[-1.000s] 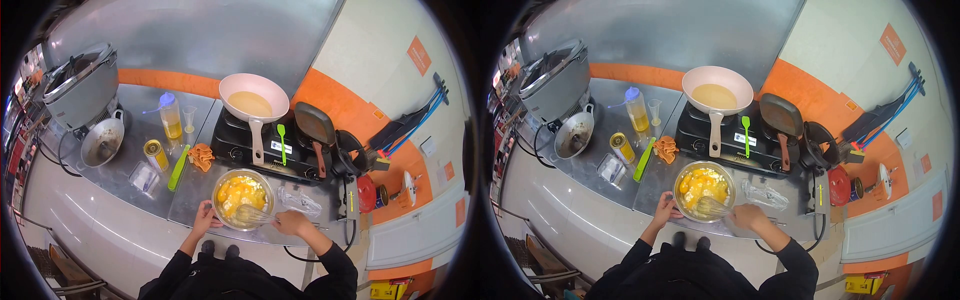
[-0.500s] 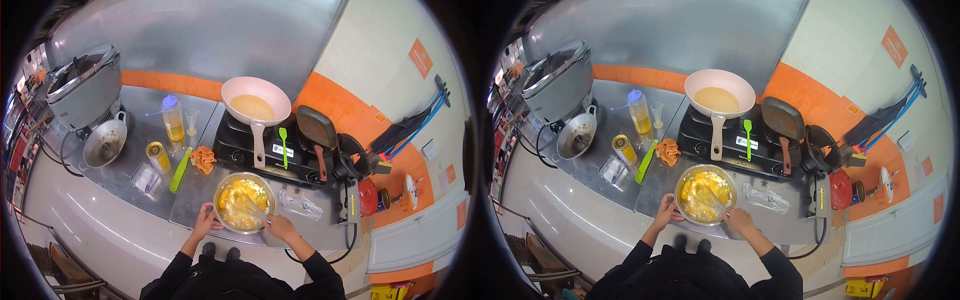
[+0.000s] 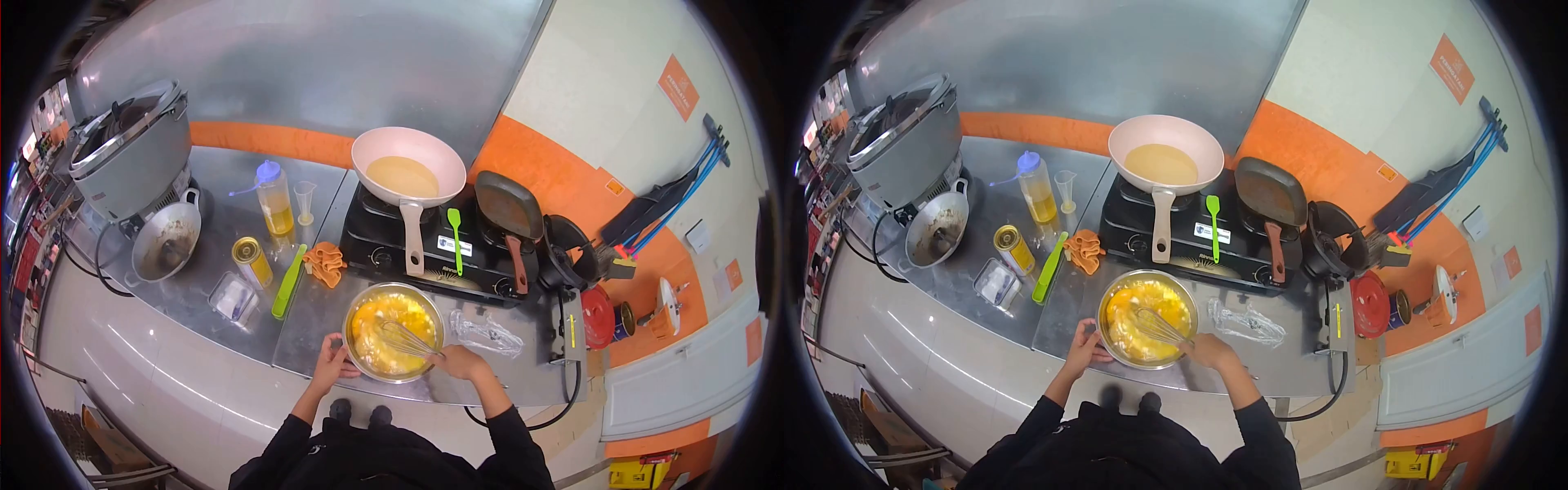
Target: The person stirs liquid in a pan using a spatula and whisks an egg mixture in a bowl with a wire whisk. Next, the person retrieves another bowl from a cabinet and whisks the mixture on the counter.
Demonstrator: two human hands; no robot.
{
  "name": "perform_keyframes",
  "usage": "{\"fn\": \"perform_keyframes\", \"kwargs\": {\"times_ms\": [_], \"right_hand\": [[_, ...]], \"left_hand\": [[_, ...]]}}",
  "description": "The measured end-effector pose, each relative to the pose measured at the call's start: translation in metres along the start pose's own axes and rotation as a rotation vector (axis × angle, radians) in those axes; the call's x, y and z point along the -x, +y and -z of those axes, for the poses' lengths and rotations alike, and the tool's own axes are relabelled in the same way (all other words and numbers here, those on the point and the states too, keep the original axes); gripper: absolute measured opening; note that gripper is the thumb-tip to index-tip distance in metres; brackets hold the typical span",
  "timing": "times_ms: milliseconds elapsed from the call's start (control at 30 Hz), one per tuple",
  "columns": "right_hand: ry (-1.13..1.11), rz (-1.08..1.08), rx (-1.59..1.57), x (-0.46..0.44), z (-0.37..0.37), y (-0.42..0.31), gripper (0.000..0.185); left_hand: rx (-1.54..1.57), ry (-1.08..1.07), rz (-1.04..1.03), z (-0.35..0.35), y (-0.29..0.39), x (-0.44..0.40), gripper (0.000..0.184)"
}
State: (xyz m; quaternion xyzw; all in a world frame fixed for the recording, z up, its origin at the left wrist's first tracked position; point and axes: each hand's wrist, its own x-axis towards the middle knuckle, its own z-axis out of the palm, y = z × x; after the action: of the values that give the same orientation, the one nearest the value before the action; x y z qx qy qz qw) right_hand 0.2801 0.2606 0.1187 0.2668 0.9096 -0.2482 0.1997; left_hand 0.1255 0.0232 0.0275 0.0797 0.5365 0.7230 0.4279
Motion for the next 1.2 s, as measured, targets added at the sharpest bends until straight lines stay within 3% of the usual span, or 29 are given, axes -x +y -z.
{"fn": "perform_keyframes", "kwargs": {"times_ms": [33, 133, 233, 333, 433, 533, 633, 733, 833, 933, 1033, 1133, 1200], "right_hand": [[-0.027, 0.051, -0.019, 0.000, 0.005, 0.001, 0.052], [0.040, -0.063, 0.021, -0.004, -0.021, -0.005, 0.054], [-0.134, 0.000, -0.030, 0.001, 0.018, -0.003, 0.055], [0.064, -0.028, 0.060, -0.003, -0.012, -0.006, 0.057], [-0.266, -0.143, -0.078, 0.011, 0.035, -0.022, 0.059], [0.008, -0.109, 0.011, -0.015, -0.023, 0.006, 0.061], [-0.245, -0.087, -0.024, 0.008, 0.026, -0.018, 0.061], [0.251, 0.078, 0.053, -0.023, -0.040, 0.027, 0.059], [-0.266, -0.124, -0.021, 0.008, 0.028, -0.019, 0.059], [0.090, -0.103, 0.035, -0.009, -0.014, 0.005, 0.060], [-0.153, -0.144, 0.027, 0.004, 0.014, -0.013, 0.061], [0.099, -0.115, -0.010, -0.003, -0.010, -0.001, 0.062], [-0.136, -0.178, -0.015, 0.010, 0.008, -0.015, 0.062]], "left_hand": [[-0.007, 0.000, 0.001, 0.001, 0.000, 0.000, 0.028], [0.027, -0.002, 0.014, 0.001, 0.000, 0.001, 0.028], [-0.002, -0.005, 0.008, -0.001, 0.004, 0.003, 0.028], [-0.013, 0.005, 0.022, 0.000, 0.004, 0.002, 0.028], [-0.020, -0.016, 0.017, 0.000, 0.005, 0.001, 0.028], [0.008, -0.008, 0.014, 0.001, 0.004, 0.000, 0.028], [-0.008, -0.011, 0.010, -0.001, 0.006, 0.002, 0.028], [0.002, -0.009, -0.003, 0.002, 0.001, -0.001, 0.028], [0.004, -0.025, 0.005, 0.001, 0.004, 0.000, 0.028], [0.006, -0.021, 0.008, 0.002, 0.004, -0.004, 0.029], [0.018, -0.023, 0.008, 0.002, 0.001, -0.004, 0.029], [0.022, -0.025, -0.001, 0.002, 0.004, -0.004, 0.029], [0.024, -0.026, 0.010, 0.001, 0.001, 0.001, 0.029]]}}
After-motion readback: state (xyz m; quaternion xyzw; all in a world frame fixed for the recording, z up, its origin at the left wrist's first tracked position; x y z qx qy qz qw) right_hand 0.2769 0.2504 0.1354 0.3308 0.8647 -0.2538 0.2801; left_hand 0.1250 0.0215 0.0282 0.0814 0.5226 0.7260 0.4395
